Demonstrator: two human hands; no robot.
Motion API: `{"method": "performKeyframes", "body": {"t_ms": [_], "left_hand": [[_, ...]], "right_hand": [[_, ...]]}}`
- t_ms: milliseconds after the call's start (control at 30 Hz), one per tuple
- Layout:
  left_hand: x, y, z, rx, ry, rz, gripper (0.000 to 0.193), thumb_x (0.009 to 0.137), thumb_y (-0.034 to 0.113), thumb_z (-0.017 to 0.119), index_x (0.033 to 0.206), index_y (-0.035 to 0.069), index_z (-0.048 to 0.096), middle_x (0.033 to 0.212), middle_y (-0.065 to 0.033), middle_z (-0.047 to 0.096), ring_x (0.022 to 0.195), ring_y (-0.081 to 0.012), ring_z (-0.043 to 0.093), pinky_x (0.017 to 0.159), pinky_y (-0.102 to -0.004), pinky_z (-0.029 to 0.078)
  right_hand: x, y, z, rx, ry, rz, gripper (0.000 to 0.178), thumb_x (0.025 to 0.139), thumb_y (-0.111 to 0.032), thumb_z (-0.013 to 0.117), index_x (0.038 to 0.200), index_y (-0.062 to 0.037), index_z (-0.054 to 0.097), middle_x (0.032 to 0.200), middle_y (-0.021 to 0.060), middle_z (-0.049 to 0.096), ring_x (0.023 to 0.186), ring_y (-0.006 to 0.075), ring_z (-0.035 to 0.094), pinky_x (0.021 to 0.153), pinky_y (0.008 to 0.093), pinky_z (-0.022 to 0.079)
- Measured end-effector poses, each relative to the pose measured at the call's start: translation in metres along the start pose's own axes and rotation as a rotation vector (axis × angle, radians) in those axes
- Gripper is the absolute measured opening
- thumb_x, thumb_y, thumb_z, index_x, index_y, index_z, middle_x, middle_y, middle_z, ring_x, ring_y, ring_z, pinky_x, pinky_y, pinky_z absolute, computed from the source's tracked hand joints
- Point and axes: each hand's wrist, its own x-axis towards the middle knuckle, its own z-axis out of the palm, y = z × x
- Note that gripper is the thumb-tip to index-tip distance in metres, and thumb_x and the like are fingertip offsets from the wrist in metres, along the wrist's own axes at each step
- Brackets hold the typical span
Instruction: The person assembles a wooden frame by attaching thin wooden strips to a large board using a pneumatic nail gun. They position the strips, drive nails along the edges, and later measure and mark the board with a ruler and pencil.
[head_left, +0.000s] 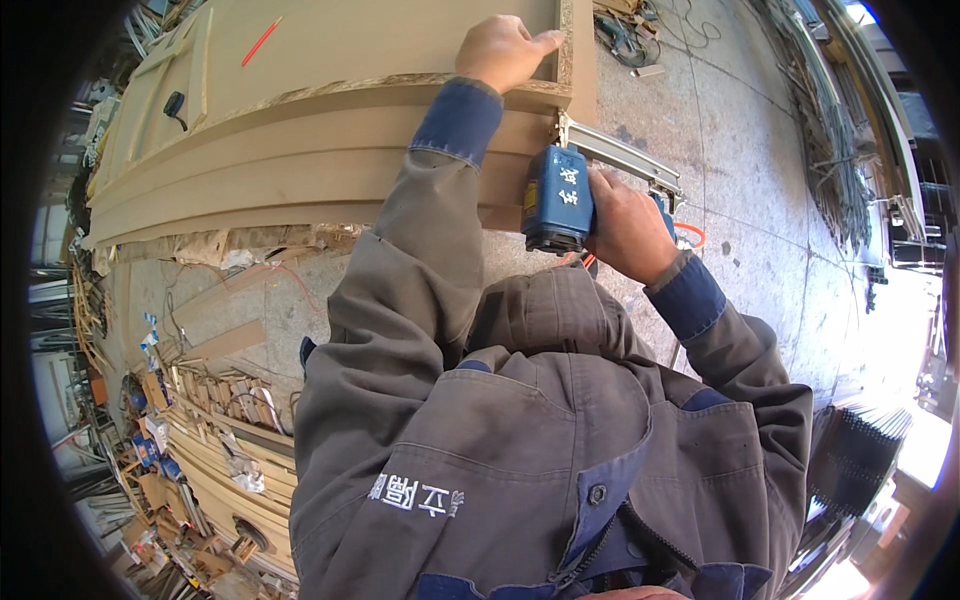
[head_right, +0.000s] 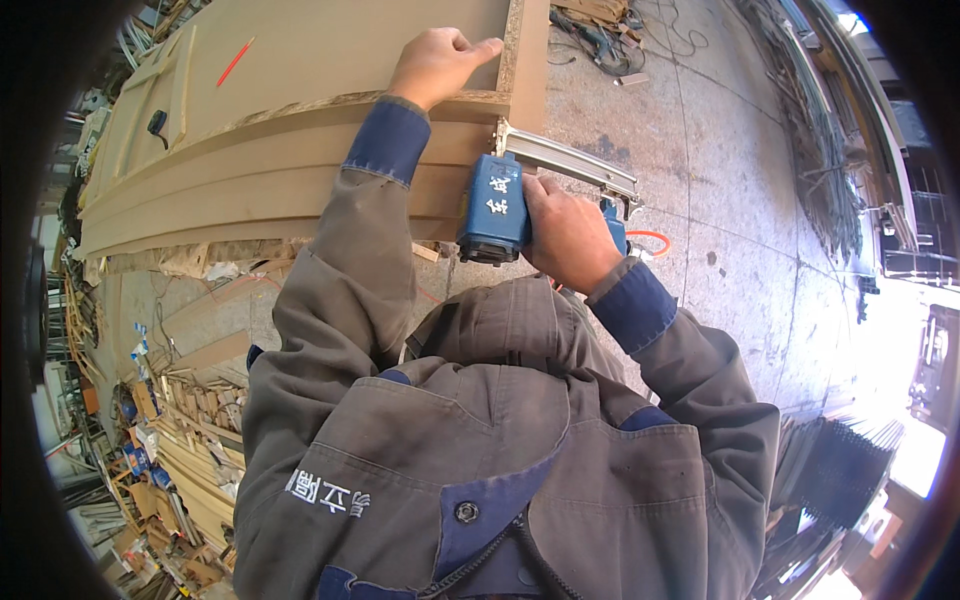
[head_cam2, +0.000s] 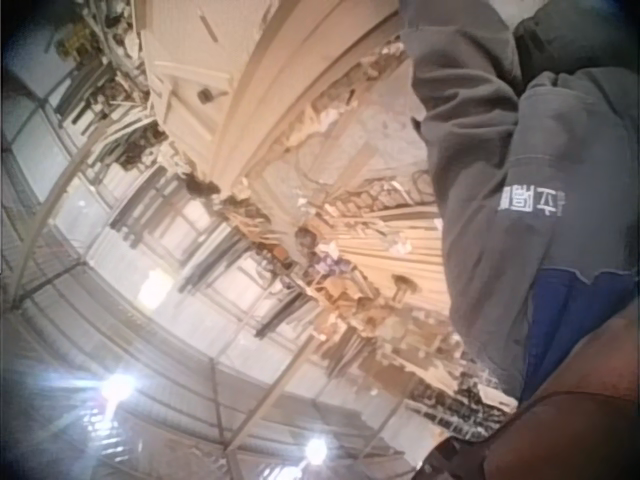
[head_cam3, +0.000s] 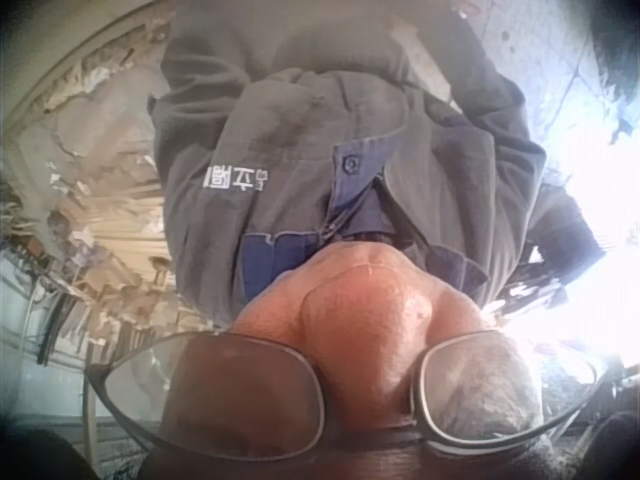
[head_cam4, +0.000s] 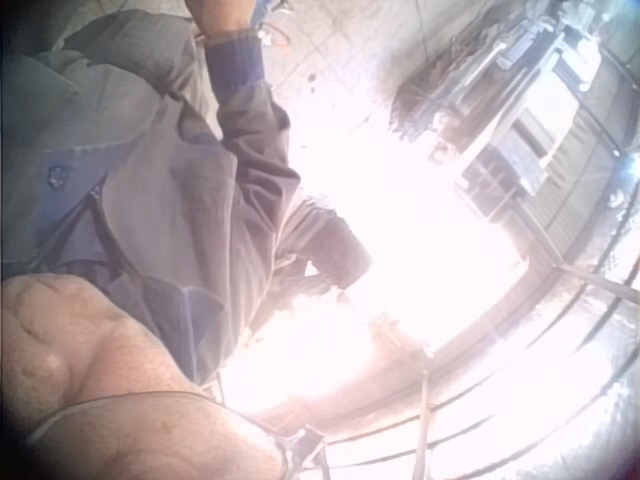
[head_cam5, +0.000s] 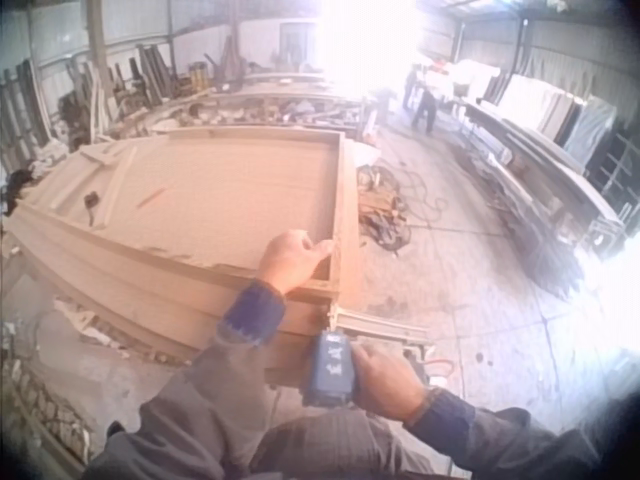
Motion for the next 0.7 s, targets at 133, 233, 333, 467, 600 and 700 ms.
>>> {"method": "performKeyframes", "body": {"t_ms": [133, 233, 333, 467, 600, 700], "left_hand": [[-0.002, 0.006, -0.007, -0.035, -0.012, -0.050, 0.061, 0.086, 0.060, 0.068, 0.078, -0.001, 0.072, 0.078, -0.0201, 0.072, 0.079, -0.0354, 0.071, 0.076, -0.0441, 0.055], [-0.002, 0.003, -0.012, -0.080, 0.016, -0.071, 0.062, 0.088, 0.059, 0.068, 0.072, 0.000, 0.066, 0.071, -0.0182, 0.069, 0.067, -0.0321, 0.067, 0.070, -0.0423, 0.054], [-0.006, 0.006, -0.013, -0.261, -0.016, -0.219, 0.058, 0.091, 0.055, 0.068, 0.070, 0.001, 0.062, 0.066, -0.0124, 0.066, 0.054, -0.0217, 0.062, 0.058, -0.0371, 0.052], [-0.014, 0.025, -0.020, -0.362, 0.013, -0.315, 0.049, 0.095, 0.047, 0.069, 0.074, 0.004, 0.059, 0.062, -0.0043, 0.061, 0.044, -0.0083, 0.052, 0.045, -0.0286, 0.044], [-0.014, 0.036, -0.014, -0.322, 0.126, -0.382, 0.047, 0.095, 0.046, 0.070, 0.078, 0.003, 0.059, 0.061, -0.0023, 0.058, 0.044, -0.0080, 0.049, 0.042, -0.0269, 0.041], [-0.013, 0.040, -0.005, -0.233, 0.194, -0.439, 0.048, 0.096, 0.047, 0.069, 0.080, 0.003, 0.060, 0.063, -0.0025, 0.059, 0.044, -0.0077, 0.049, 0.043, -0.0270, 0.040]], "right_hand": [[0.000, 0.007, -0.001, 0.034, -0.019, -0.015, 0.060, 0.077, -0.012, 0.074, 0.130, 0.0009, 0.050, 0.110, 0.0227, 0.064, 0.096, 0.0416, 0.068, 0.080, 0.0488, 0.055], [0.002, 0.018, -0.008, 0.095, -0.033, -0.075, 0.062, 0.076, -0.014, 0.075, 0.131, 0.0005, 0.051, 0.109, 0.0234, 0.064, 0.093, 0.0438, 0.067, 0.081, 0.0498, 0.055], [0.000, 0.038, -0.025, 0.249, -0.026, -0.110, 0.068, 0.074, -0.014, 0.079, 0.134, 0.0002, 0.051, 0.113, 0.0243, 0.064, 0.100, 0.0447, 0.065, 0.087, 0.0486, 0.054], [-0.021, 0.089, -0.050, 0.486, 0.052, -0.037, 0.059, 0.075, -0.014, 0.081, 0.128, 0.0008, 0.058, 0.114, 0.0224, 0.065, 0.107, 0.0411, 0.064, 0.093, 0.0447, 0.053], [-0.054, 0.193, -0.029, 0.723, 0.132, 0.246, 0.045, 0.080, -0.015, 0.081, 0.119, -0.0005, 0.064, 0.107, 0.0179, 0.070, 0.098, 0.0333, 0.067, 0.091, 0.0400, 0.053], [-0.092, 0.290, -0.001, 0.627, 0.084, 0.543, 0.045, 0.081, -0.017, 0.080, 0.119, -0.0008, 0.063, 0.100, 0.0140, 0.072, 0.088, 0.0280, 0.069, 0.083, 0.0395, 0.055]]}}
